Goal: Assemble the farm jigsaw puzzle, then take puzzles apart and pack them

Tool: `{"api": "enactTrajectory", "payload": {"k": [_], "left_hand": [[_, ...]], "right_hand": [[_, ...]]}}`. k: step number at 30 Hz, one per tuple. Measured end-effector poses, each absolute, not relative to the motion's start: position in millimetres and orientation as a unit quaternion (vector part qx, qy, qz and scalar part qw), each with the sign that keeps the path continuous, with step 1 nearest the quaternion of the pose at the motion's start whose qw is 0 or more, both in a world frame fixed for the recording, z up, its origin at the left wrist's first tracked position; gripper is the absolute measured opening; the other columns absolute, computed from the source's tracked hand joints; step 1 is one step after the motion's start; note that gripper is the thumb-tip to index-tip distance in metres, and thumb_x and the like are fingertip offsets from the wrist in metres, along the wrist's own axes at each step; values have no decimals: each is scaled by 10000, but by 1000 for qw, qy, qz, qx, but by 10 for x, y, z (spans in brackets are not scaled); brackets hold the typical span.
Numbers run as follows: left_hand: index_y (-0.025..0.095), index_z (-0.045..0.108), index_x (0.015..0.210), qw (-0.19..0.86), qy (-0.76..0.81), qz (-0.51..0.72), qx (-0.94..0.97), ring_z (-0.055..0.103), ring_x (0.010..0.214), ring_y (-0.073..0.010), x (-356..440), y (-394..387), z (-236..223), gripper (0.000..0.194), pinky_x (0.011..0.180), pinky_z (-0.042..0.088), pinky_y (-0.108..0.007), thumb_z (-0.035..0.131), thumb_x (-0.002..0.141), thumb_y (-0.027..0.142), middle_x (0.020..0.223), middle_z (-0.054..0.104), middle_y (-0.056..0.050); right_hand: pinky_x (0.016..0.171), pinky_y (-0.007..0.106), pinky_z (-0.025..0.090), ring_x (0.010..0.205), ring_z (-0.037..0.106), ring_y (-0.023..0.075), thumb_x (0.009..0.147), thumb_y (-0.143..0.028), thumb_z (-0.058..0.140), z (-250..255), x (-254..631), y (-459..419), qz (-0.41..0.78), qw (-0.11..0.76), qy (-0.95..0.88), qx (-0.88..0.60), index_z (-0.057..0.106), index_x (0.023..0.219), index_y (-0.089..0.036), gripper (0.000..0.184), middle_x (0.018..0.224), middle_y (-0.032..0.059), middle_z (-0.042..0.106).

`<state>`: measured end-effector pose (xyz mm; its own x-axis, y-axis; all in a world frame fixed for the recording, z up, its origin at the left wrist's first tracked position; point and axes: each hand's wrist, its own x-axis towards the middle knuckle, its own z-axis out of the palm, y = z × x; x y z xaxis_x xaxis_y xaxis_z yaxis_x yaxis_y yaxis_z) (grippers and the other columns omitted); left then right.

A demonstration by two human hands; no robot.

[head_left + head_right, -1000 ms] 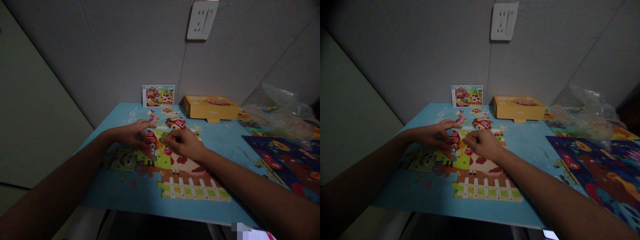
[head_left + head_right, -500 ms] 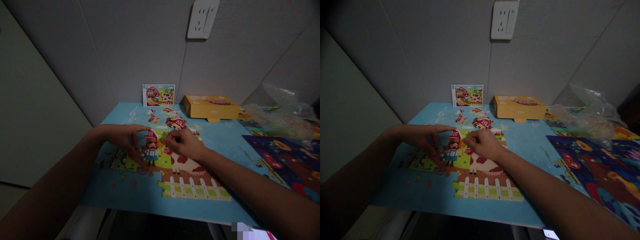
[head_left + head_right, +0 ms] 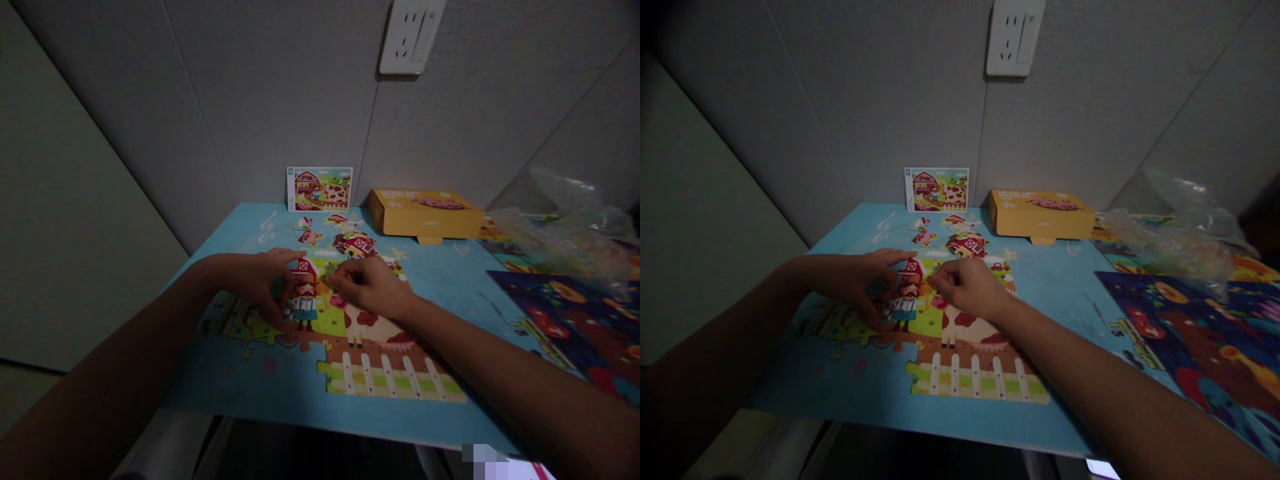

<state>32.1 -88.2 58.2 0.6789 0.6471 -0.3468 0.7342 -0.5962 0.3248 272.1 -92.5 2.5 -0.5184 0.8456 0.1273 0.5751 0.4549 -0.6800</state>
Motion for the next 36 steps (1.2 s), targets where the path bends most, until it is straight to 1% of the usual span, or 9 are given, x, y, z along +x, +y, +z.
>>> {"api": "enactTrajectory", "payload": {"k": [5, 10, 15, 18, 21, 24, 30, 33, 36], "left_hand": [[174, 685, 740, 241, 367, -92, 894, 413, 1241, -291, 335, -908, 590, 356, 1016, 373, -342, 807, 557, 455, 1349, 472, -39], [184, 678, 740, 227, 360, -89, 900, 461, 1174, -266, 352, -925, 593, 320, 985, 407, -350, 801, 578, 431, 1306, 488, -41], [207, 685, 699, 191, 352, -83, 913, 405, 1240, -321, 379, -922, 594, 263, 1013, 388, -403, 800, 572, 406, 1311, 489, -43], [203, 679, 708, 173, 358, -92, 913, 295, 1328, -369, 402, -914, 576, 244, 1062, 326, -460, 808, 568, 355, 1390, 441, -41], [198, 660, 781, 158, 380, -96, 907, 137, 1402, -407, 404, -883, 506, 291, 1093, 247, -524, 808, 578, 345, 1492, 329, -51], [203, 637, 887, 158, 390, -53, 906, 67, 1424, -407, 390, -821, 386, 399, 1104, 210, -535, 810, 579, 388, 1531, 262, -73], [220, 453, 1317, 165, 392, 31, 904, 84, 1435, -365, 416, -699, 155, 773, 1117, 182, -532, 711, 673, 559, 1526, 297, -114], [195, 432, 1362, 146, 420, 56, 894, 119, 1428, -358, 460, -649, 89, 757, 1119, 167, -537, 636, 744, 580, 1528, 303, -123], [201, 460, 1354, 139, 426, 72, 891, 175, 1413, -340, 487, -598, 57, 694, 1120, 177, -527, 586, 785, 578, 1512, 346, -103]], "right_hand": [[480, 255, 242, 475, 372, 78, 843, -394, 518, 37, 2721, -929, 299, 228, -818, -436, 535, 609, -173, 323, 494, -34, 472], [486, 261, 233, 475, 360, 77, 844, -386, 522, 47, 2716, -932, 301, 229, -816, -436, 500, 587, -179, 331, 486, -40, 452], [483, 259, 235, 473, 376, 84, 843, -393, 527, 53, 2711, -939, 305, 231, -815, -435, 527, 603, -178, 322, 488, -34, 471], [479, 256, 234, 474, 389, 87, 836, -398, 535, 56, 2699, -944, 307, 234, -812, -437, 555, 618, -174, 313, 496, -28, 489], [483, 254, 242, 473, 397, 86, 839, -391, 531, 64, 2679, -951, 301, 234, -815, -436, 577, 622, -169, 314, 502, -22, 508], [484, 255, 235, 465, 391, 82, 844, -380, 522, 70, 2661, -961, 287, 223, -824, -434, 588, 625, -166, 312, 499, -25, 512], [493, 260, 260, 478, 425, 94, 856, -371, 510, 78, 2669, -947, 256, 220, -832, -440, 609, 643, -174, 307, 525, -14, 553], [540, 272, 313, 547, 487, 125, 851, -338, 520, 90, 2732, -870, 176, 262, -813, -489, 659, 708, -181, 254, 616, 18, 611], [672, 320, 395, 769, 555, 205, 824, -326, 571, 70, 2845, -743, 43, 329, -780, -530, 707, 869, -183, 203, 825, 82, 653]]}}
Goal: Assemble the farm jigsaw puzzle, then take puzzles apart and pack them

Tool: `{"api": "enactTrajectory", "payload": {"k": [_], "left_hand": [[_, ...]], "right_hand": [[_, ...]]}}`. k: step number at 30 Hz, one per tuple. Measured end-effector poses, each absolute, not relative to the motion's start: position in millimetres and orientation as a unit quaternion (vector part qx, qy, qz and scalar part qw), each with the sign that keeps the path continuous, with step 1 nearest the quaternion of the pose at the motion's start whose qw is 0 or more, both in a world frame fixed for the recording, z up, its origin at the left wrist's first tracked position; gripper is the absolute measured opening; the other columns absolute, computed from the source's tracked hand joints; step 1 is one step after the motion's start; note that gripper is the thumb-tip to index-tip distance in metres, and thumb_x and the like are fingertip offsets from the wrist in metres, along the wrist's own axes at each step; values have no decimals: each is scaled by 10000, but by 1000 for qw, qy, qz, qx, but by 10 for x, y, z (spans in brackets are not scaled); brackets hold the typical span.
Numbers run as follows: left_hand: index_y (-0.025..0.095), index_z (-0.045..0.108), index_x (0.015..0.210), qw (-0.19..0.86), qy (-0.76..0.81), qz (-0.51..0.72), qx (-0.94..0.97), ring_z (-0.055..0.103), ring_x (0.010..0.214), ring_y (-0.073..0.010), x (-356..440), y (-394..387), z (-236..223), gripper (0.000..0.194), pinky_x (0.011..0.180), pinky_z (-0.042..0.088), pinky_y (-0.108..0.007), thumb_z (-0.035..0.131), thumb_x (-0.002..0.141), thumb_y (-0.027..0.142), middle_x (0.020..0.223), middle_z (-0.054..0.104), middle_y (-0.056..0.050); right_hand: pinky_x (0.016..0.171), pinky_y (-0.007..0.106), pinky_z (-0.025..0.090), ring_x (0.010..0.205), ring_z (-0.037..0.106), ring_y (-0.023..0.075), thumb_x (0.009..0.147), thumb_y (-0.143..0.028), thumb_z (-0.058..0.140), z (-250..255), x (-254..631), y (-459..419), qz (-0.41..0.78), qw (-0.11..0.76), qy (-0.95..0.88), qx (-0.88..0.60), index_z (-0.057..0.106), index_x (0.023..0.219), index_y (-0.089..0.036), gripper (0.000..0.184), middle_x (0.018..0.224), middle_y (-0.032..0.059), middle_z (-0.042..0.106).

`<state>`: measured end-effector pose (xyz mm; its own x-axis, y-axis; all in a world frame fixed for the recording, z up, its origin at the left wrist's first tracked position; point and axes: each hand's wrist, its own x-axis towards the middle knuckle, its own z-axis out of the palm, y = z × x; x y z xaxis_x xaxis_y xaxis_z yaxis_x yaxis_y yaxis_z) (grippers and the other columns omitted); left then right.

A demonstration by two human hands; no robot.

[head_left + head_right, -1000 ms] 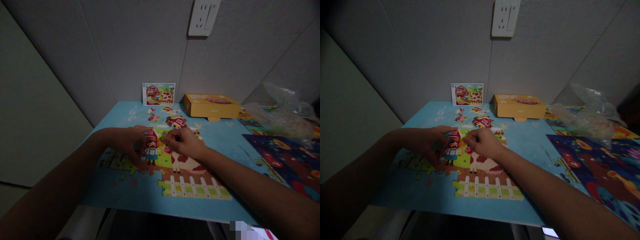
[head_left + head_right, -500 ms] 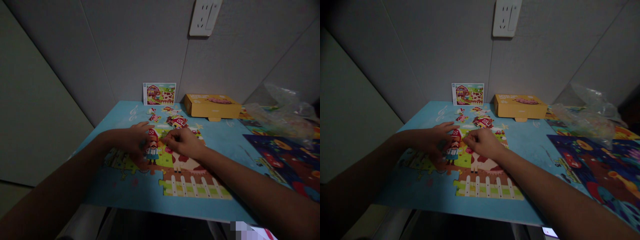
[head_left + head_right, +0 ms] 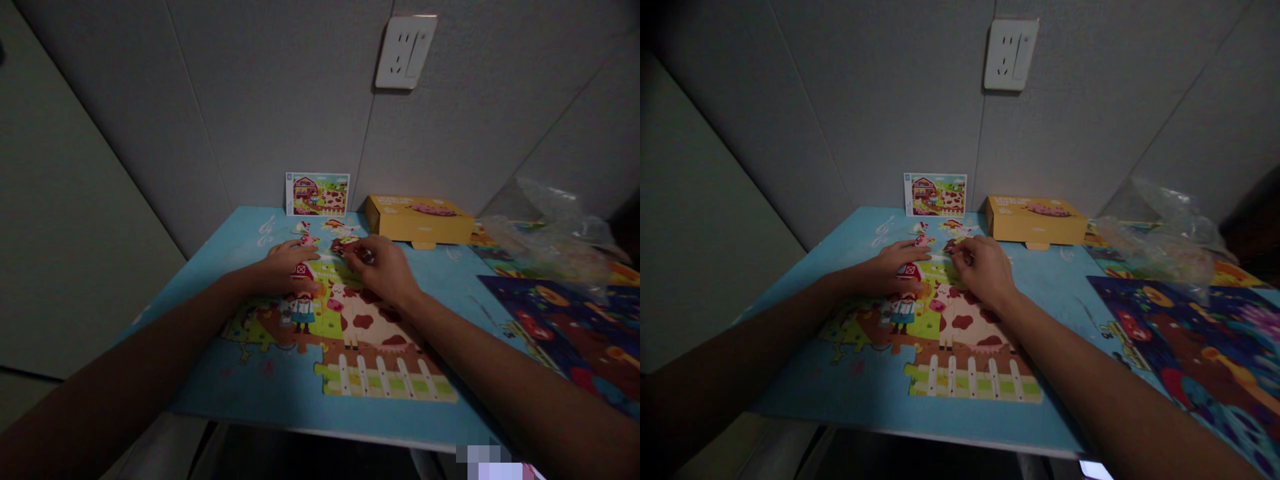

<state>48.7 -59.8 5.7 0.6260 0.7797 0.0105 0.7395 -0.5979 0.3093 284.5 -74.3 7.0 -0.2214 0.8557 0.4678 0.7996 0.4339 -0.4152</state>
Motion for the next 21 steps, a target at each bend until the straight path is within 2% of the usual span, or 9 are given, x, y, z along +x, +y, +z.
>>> {"api": "enactTrajectory", "payload": {"k": [3, 5, 8, 12, 15, 21], "left_hand": [[199, 496, 1332, 136, 427, 82, 890, 221, 1395, -327, 495, -566, 55, 641, 1114, 203, -521, 574, 803, 553, 1486, 393, -96], [197, 516, 1316, 131, 431, 89, 889, 247, 1382, -326, 496, -562, 62, 612, 1107, 219, -526, 581, 804, 526, 1469, 419, -98], [202, 503, 1335, 131, 430, 97, 888, 254, 1380, -328, 498, -575, 72, 624, 1104, 236, -523, 583, 803, 519, 1451, 440, -107], [230, 347, 1449, 141, 444, 95, 880, 196, 1408, -348, 496, -596, 85, 767, 1107, 248, -507, 582, 794, 552, 1506, 335, -130], [268, 231, 1490, 144, 427, 94, 888, 140, 1426, -348, 485, -601, 92, 806, 1123, 215, -505, 571, 808, 532, 1551, 252, -94], [241, 32, 1518, 162, 392, 133, 896, 129, 1433, -329, 503, -615, 75, 1000, 1140, 197, -473, 632, 769, 522, 1520, 316, -125]], "right_hand": [[832, 402, 414, 953, 534, 278, 782, -360, 639, 3, 2953, -621, -21, 324, -776, -541, 701, 1052, -170, 335, 1019, 139, 623], [853, 413, 418, 944, 542, 276, 776, -382, 651, -41, 2993, -570, -5, 297, -784, -544, 694, 1080, -164, 377, 1039, 147, 612], [803, 374, 434, 869, 559, 244, 789, -383, 642, -55, 2999, -549, 15, 276, -792, -544, 706, 998, -153, 317, 964, 132, 623], [770, 347, 426, 838, 560, 231, 774, -374, 657, -8, 2973, -568, 22, 270, -787, -554, 689, 969, -143, 304, 906, 112, 640], [786, 353, 423, 859, 560, 237, 754, -350, 672, 10, 2969, -572, 20, 285, -784, -551, 665, 1008, -131, 335, 919, 114, 647], [765, 352, 433, 853, 564, 218, 754, -308, 664, 27, 2944, -622, 50, 362, -802, -471, 608, 1080, -159, 362, 978, 101, 637]]}}
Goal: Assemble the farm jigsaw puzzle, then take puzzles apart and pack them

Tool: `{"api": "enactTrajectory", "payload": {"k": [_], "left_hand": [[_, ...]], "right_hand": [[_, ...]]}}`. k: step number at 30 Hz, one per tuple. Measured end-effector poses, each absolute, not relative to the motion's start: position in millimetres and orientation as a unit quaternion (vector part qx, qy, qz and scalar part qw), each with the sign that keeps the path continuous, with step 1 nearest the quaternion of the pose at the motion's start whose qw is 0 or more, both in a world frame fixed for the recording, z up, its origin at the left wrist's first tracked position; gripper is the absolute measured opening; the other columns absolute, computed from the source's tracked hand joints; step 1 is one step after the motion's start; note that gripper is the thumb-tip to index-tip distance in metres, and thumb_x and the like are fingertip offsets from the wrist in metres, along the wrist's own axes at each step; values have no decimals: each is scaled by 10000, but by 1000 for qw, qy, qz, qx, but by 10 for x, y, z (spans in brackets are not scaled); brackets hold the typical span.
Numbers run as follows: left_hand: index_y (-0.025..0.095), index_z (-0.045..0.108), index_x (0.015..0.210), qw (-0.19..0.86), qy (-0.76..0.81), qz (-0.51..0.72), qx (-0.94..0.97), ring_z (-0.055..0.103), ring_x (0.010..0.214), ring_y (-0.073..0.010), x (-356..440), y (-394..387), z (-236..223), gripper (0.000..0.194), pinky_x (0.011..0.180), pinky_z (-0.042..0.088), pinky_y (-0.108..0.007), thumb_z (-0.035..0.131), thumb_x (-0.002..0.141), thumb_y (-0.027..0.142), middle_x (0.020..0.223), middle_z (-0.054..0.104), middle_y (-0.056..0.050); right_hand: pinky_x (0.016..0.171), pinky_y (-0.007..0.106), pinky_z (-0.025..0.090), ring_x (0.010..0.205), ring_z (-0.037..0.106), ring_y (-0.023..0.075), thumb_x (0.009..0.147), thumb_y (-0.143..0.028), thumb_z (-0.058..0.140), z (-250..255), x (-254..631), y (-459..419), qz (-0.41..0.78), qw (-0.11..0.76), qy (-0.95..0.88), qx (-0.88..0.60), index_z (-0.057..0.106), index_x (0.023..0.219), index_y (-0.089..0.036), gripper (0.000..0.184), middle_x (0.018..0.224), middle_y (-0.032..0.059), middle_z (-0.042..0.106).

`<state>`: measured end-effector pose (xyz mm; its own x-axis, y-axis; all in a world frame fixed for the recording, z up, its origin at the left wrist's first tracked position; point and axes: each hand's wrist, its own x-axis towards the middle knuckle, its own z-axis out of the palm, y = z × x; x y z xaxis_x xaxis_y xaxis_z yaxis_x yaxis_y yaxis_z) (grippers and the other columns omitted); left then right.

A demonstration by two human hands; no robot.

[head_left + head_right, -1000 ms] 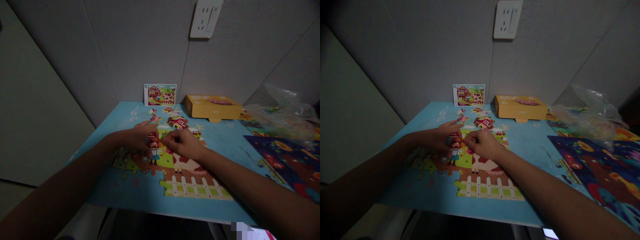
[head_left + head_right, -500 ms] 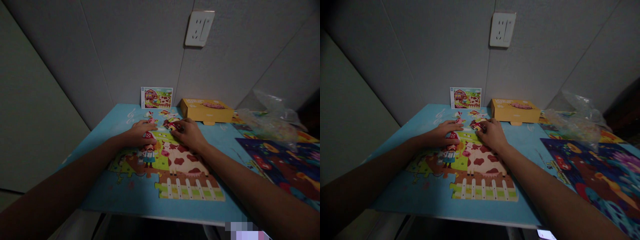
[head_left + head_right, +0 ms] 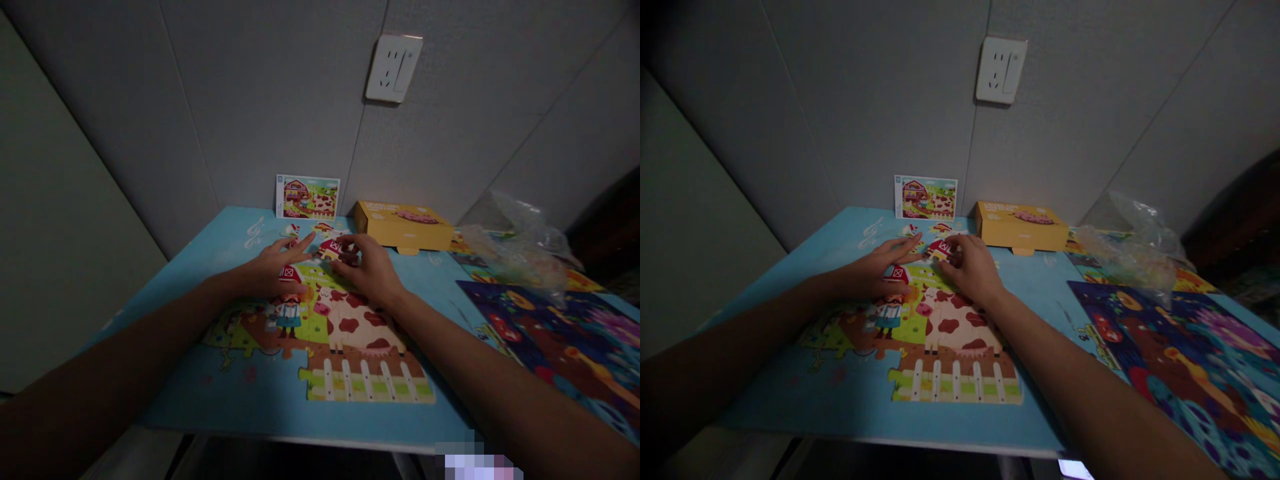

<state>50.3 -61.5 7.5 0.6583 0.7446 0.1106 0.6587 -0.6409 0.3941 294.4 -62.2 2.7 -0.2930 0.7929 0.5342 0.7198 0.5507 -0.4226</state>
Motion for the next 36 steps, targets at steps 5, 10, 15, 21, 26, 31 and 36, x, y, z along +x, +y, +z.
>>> {"api": "enactTrajectory", "payload": {"k": [5, 10, 15, 21, 26, 31, 36], "left_hand": [[225, 209, 1488, 160, 365, 212, 892, 244, 1416, -269, 542, -628, 60, 880, 1138, 249, -422, 665, 766, 436, 1520, 309, -137], [154, 459, 1325, 146, 344, 247, 894, 296, 1398, -250, 537, -623, 64, 636, 1143, 268, -393, 654, 773, 400, 1461, 401, -155], [166, 444, 1306, 160, 360, 259, 882, 384, 1346, -279, 578, -680, 101, 664, 1105, 336, -397, 680, 736, 413, 1445, 425, -143], [206, 437, 1256, 186, 386, 273, 861, 653, 1023, -211, 600, -726, 135, 592, 988, 458, -356, 678, 729, 328, 1484, 372, -132], [215, 428, 1193, 210, 390, 314, 840, 682, 971, -215, 582, -713, 141, 585, 907, 511, -347, 716, 698, 339, 1406, 481, -132], [225, 449, 1152, 211, 374, 334, 839, 633, 1090, -269, 574, -697, 120, 592, 925, 506, -388, 751, 659, 356, 1355, 530, -139], [229, 441, 1152, 228, 371, 335, 836, 682, 970, -234, 574, -701, 102, 591, 836, 547, -365, 754, 664, 347, 1437, 433, -155]], "right_hand": [[807, 361, 447, 949, 586, 228, 775, -347, 673, 78, 2854, -755, 108, 345, -854, -376, 546, 1192, -200, 460, 1099, 100, 640], [871, 379, 443, 1046, 568, 243, 795, -362, 663, 81, 2817, -792, 95, 346, -873, -331, 524, 1201, -203, 458, 1149, 108, 621], [888, 382, 437, 1055, 552, 244, 797, -349, 663, 54, 2808, -767, 75, 359, -882, -294, 497, 1220, -190, 481, 1154, 113, 603], [912, 403, 423, 1060, 533, 249, 832, -276, 605, 70, 2808, -757, 59, 366, -888, -273, 479, 1229, -194, 425, 1139, 112, 591], [920, 434, 425, 1084, 524, 265, 818, -298, 633, 54, 2837, -738, 56, 369, -882, -288, 419, 1309, -207, 542, 1193, 118, 569], [907, 434, 434, 1049, 528, 260, 829, -305, 633, 36, 2835, -716, 36, 362, -889, -279, 435, 1309, -188, 532, 1159, 122, 585], [891, 419, 443, 1016, 537, 253, 840, -297, 624, 58, 2831, -729, 24, 358, -892, -274, 509, 1229, -171, 425, 1093, 120, 605]]}}
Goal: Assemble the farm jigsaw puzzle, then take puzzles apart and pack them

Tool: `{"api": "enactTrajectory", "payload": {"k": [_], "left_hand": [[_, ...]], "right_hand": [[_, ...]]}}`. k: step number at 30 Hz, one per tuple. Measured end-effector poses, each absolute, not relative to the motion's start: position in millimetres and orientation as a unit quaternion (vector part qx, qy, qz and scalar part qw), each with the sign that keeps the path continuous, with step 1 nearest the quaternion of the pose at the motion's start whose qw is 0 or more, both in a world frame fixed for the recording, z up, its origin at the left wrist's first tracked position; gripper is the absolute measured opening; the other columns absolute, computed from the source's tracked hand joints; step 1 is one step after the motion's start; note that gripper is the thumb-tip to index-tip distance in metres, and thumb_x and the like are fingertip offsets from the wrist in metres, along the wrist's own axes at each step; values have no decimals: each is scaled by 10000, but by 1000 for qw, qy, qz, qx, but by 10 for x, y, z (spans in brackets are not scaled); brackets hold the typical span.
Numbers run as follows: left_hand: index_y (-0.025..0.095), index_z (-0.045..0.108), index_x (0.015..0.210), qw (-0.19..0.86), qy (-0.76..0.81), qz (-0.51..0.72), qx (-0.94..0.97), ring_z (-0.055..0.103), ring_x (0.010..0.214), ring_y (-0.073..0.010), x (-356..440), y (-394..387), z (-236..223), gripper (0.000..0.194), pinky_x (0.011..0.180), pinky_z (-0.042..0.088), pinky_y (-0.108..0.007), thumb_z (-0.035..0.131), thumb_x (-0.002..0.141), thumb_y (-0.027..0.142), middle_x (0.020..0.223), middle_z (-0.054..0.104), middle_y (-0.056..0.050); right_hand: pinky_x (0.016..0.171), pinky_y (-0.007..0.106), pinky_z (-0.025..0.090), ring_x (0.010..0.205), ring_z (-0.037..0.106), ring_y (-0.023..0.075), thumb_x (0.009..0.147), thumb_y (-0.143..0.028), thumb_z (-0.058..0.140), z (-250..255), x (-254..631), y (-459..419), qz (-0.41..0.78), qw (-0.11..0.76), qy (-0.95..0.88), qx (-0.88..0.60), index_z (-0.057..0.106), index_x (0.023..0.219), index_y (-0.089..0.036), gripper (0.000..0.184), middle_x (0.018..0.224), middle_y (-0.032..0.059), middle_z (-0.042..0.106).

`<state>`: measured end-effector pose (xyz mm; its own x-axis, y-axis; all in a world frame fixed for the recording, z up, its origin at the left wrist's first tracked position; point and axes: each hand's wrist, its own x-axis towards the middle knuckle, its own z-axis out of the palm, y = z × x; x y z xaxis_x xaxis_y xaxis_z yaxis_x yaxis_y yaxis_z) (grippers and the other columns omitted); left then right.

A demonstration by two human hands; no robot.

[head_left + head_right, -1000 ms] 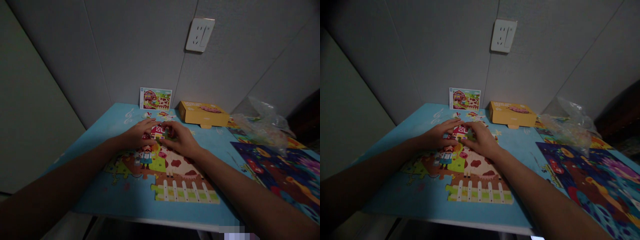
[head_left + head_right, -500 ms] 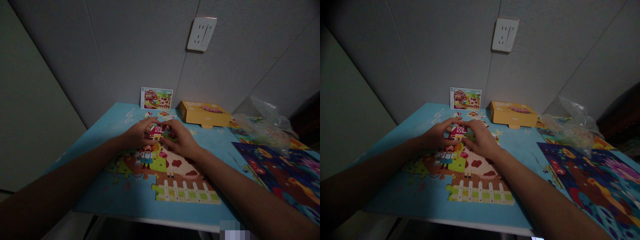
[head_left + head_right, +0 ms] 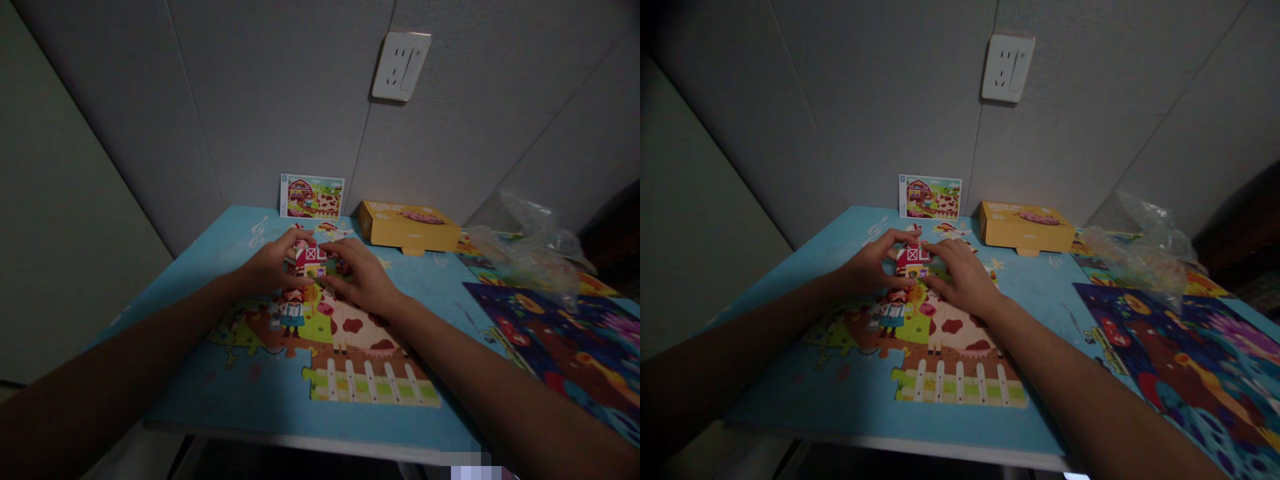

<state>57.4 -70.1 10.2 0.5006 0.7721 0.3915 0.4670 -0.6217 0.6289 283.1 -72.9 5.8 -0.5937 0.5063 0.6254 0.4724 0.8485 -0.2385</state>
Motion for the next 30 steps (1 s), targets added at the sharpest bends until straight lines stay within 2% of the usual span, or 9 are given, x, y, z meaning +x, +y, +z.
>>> {"api": "enactTrajectory", "payload": {"k": [3, 7, 10, 12, 20, 25, 30], "left_hand": [[236, 447, 1181, 201, 364, 342, 843, 654, 1032, -236, 570, -684, 89, 593, 872, 535, -375, 747, 679, 341, 1439, 423, -141], [224, 502, 1158, 78, 333, 359, 868, 436, 1290, -266, 529, -618, 101, 520, 1058, 397, -443, 739, 709, 337, 1348, 515, -110], [214, 541, 1104, -10, 312, 349, 884, 356, 1315, -266, 480, -568, 128, 406, 1106, 308, -490, 710, 748, 311, 1326, 551, -83], [203, 560, 1086, -42, 312, 342, 886, 345, 1309, -270, 454, -550, 141, 362, 1104, 295, -501, 695, 764, 300, 1342, 543, -80], [203, 576, 1151, -82, 323, 324, 886, 320, 1314, -297, 463, -562, 144, 452, 1081, 284, -525, 711, 746, 353, 1366, 513, -99], [190, 588, 1101, -111, 334, 316, 881, 305, 1309, -319, 473, -584, 164, 413, 1074, 277, -539, 710, 721, 295, 1366, 500, -111], [197, 585, 1038, -108, 352, 303, 879, 259, 1336, -337, 409, -581, 197, 391, 1080, 261, -550, 721, 691, 316, 1399, 452, -108]], "right_hand": [[879, 408, 451, 1004, 537, 247, 838, -312, 629, 62, 2832, -730, 17, 369, -888, -276, 527, 1204, -170, 406, 1075, 119, 597], [869, 404, 458, 1000, 533, 246, 843, -351, 621, 59, 2828, -722, 6, 389, -878, -279, 535, 1190, -186, 393, 1061, 114, 576], [880, 412, 451, 1018, 525, 255, 845, -316, 612, 63, 2822, -717, 4, 387, -872, -300, 528, 1175, -191, 363, 1065, 115, 568], [896, 413, 443, 1032, 519, 256, 845, -271, 602, 67, 2818, -716, 8, 375, -872, -313, 524, 1165, -189, 340, 1071, 115, 566], [889, 402, 448, 1023, 517, 251, 835, -304, 630, 69, 2820, -719, 3, 374, -872, -317, 524, 1161, -173, 367, 1069, 120, 567], [868, 409, 461, 1006, 524, 251, 845, -311, 616, 74, 2803, -729, 5, 369, -872, -321, 533, 1175, -181, 365, 1049, 115, 566], [890, 420, 460, 1034, 528, 261, 820, -306, 645, 42, 2805, -702, 10, 369, -867, -336, 518, 1221, -185, 437, 1081, 121, 564]]}}
